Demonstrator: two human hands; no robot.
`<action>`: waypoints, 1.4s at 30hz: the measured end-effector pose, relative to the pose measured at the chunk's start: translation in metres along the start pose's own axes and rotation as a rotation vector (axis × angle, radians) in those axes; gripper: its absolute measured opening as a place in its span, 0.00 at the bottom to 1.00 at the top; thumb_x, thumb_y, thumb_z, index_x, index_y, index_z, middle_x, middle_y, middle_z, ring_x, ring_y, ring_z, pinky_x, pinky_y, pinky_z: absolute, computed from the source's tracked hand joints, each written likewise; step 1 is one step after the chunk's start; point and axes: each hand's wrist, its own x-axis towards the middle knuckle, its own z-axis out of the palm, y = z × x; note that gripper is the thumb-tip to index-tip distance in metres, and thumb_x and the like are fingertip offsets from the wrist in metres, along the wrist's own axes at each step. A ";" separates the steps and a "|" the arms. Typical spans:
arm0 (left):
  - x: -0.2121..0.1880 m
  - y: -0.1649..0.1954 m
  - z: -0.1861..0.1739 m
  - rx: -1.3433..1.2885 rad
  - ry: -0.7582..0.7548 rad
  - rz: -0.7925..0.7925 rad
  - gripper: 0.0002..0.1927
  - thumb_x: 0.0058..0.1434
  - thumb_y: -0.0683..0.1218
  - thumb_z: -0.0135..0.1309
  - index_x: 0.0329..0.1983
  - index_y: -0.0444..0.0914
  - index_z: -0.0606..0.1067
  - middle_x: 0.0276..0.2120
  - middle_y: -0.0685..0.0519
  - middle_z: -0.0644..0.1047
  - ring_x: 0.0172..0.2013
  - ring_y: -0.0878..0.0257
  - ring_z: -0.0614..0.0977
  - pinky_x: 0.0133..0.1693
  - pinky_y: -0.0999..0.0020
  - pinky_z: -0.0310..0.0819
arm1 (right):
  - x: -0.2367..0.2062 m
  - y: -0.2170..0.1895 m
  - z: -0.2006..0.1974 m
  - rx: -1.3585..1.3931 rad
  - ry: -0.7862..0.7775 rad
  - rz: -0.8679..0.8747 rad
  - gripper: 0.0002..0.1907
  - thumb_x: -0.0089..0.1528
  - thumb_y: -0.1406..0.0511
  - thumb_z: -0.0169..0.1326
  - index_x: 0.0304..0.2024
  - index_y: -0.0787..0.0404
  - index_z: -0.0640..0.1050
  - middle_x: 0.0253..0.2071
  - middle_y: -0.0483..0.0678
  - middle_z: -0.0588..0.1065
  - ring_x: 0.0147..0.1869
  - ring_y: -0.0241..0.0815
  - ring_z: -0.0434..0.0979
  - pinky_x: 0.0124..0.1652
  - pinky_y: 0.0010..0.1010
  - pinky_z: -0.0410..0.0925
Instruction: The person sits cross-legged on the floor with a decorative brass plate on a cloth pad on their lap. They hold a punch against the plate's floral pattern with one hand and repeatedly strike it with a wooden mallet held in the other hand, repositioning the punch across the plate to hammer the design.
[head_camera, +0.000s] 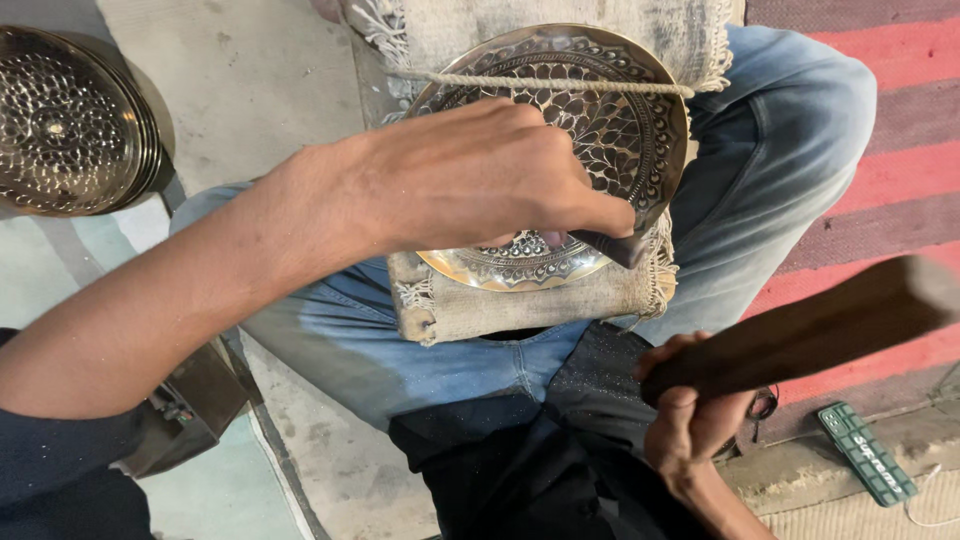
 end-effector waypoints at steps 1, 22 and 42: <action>0.000 -0.001 0.000 0.015 -0.002 0.008 0.25 0.56 0.31 0.53 0.54 0.44 0.80 0.21 0.51 0.81 0.24 0.58 0.84 0.25 0.60 0.79 | 0.000 0.001 0.001 -0.023 -0.025 -0.001 0.34 0.72 0.51 0.56 0.67 0.64 0.57 0.48 0.54 0.72 0.43 0.43 0.75 0.43 0.33 0.73; -0.001 -0.007 0.009 0.218 -0.057 0.025 0.18 0.63 0.35 0.51 0.52 0.45 0.79 0.10 0.54 0.70 0.14 0.64 0.78 0.16 0.65 0.74 | 0.013 -0.005 0.021 -0.444 -0.069 -0.059 0.29 0.69 0.53 0.52 0.63 0.62 0.60 0.39 0.52 0.71 0.34 0.41 0.71 0.35 0.32 0.68; -0.004 -0.009 0.008 0.142 -0.120 0.035 0.19 0.68 0.35 0.51 0.60 0.41 0.77 0.12 0.51 0.71 0.11 0.65 0.73 0.11 0.64 0.65 | 0.003 0.003 0.016 0.152 0.053 -0.066 0.31 0.68 0.54 0.57 0.65 0.61 0.60 0.47 0.49 0.69 0.42 0.42 0.71 0.41 0.31 0.70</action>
